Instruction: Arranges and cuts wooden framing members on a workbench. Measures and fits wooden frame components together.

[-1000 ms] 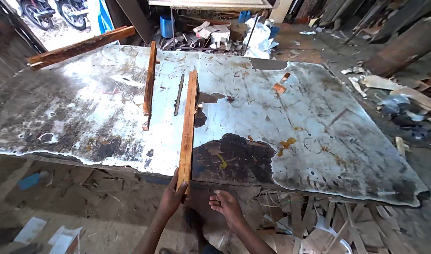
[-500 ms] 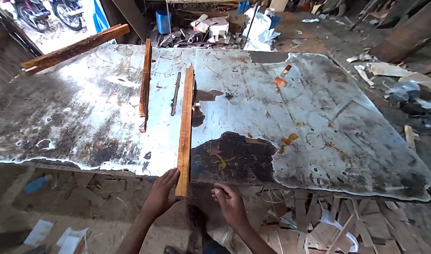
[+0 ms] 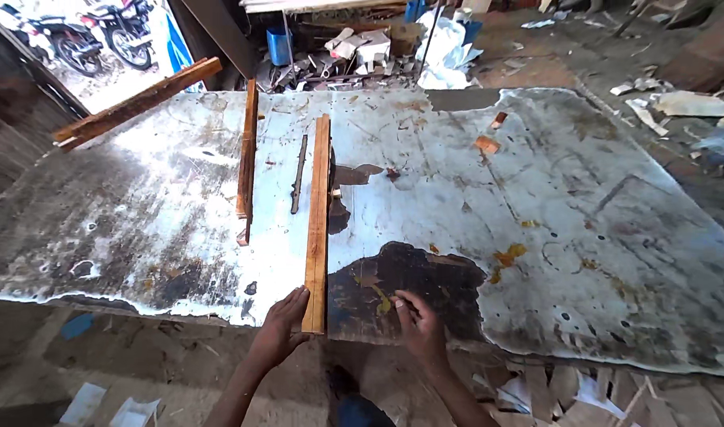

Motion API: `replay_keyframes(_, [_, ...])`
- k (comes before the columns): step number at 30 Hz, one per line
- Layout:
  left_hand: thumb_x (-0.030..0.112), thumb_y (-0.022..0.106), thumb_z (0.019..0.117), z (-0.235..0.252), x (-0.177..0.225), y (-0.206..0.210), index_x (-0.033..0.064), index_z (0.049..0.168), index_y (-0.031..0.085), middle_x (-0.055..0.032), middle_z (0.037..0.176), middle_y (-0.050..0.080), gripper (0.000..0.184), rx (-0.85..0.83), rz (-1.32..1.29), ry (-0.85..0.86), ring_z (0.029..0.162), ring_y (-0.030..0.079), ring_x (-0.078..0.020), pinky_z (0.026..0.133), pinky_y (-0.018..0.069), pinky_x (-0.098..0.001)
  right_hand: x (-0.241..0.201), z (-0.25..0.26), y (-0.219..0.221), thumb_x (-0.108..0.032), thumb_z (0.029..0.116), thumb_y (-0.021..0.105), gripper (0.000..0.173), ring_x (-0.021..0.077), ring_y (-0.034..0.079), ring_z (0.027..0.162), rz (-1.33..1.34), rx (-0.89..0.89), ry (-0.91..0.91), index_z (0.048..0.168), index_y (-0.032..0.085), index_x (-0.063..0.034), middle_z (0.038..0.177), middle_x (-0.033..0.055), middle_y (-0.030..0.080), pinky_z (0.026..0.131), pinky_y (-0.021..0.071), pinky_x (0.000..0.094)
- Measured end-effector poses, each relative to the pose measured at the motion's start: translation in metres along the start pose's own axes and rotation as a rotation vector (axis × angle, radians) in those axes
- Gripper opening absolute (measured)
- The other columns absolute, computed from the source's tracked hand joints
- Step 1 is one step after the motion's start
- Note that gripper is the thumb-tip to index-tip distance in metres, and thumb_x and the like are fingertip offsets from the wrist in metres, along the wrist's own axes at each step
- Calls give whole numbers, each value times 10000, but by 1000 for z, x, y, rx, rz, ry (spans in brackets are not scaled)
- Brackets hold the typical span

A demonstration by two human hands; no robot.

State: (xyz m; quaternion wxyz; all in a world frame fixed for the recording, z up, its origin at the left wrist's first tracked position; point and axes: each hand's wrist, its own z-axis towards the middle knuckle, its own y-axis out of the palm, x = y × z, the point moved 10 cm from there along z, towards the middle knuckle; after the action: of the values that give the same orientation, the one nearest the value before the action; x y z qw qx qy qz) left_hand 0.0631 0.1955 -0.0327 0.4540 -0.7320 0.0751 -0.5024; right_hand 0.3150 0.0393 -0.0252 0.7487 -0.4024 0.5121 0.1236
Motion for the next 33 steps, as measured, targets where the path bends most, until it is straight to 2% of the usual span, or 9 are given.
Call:
replay_keyframes(3, [340, 786, 891, 24, 0, -5, 94, 1583, 393, -29, 1646, 376, 832, -4, -9, 9, 1552, 264, -168, 1266, 222, -454, 18, 30, -8, -150, 1025, 572, 302, 262, 698, 1095, -114, 22, 2, 1269, 672, -4, 1209, 174, 699, 956, 582, 456])
replay_keyframes(6, [341, 771, 905, 50, -2, -12, 75, 1587, 375, -47, 1651, 365, 832, -14, -6, 2, 1557, 250, -169, 1271, 211, -434, 35, 56, -12, -210, 1015, 553, 335, 340, 638, 1211, -267, 44, -71, 1253, 696, -23, 1272, 175, 679, 1046, 502, 550])
replay_keyframes(9, [362, 763, 911, 77, -8, -20, 81, 1593, 364, -36, 1652, 363, 839, -15, 4, 7, 1558, 242, -154, 1271, 216, -416, 39, 74, -11, -203, 1000, 551, 337, 373, 607, 1259, -325, 54, -143, 1221, 706, 0, 1291, 189, 672, 1087, 468, 551])
replay_keyframes(15, [396, 764, 907, 126, -13, -37, 62, 1587, 369, -56, 1648, 370, 854, -13, -10, 27, 1557, 251, -164, 1274, 216, -408, 32, 83, 1, -268, 964, 557, 380, 385, 620, 1231, -431, 33, -226, 1203, 721, -23, 1284, 187, 671, 1058, 490, 541])
replay_keyframes(19, [389, 759, 912, 160, -20, -48, 59, 1588, 365, -65, 1648, 368, 849, -11, -31, 38, 1556, 255, -171, 1271, 222, -410, 31, 85, 4, -265, 945, 558, 380, 397, 615, 1231, -475, 42, -209, 1181, 732, -24, 1270, 186, 676, 1064, 481, 546])
replay_keyframes(26, [305, 780, 908, 230, -35, -75, 43, 1582, 367, -106, 1638, 377, 833, -34, -20, 57, 1540, 303, -221, 1257, 253, -447, 20, 89, 5, -235, 946, 591, 343, 410, 623, 1213, -544, 48, -188, 1143, 739, 2, 1233, 206, 686, 1064, 488, 528])
replay_keyframes(33, [250, 724, 963, 310, -48, -98, 28, 1615, 259, -152, 1677, 275, 831, -156, 96, -5, 1558, 252, -286, 1250, 242, -489, 11, 93, 8, -180, 924, 633, 294, 414, 636, 1189, -579, 46, -144, 1118, 746, 9, 1197, 217, 696, 1046, 500, 524])
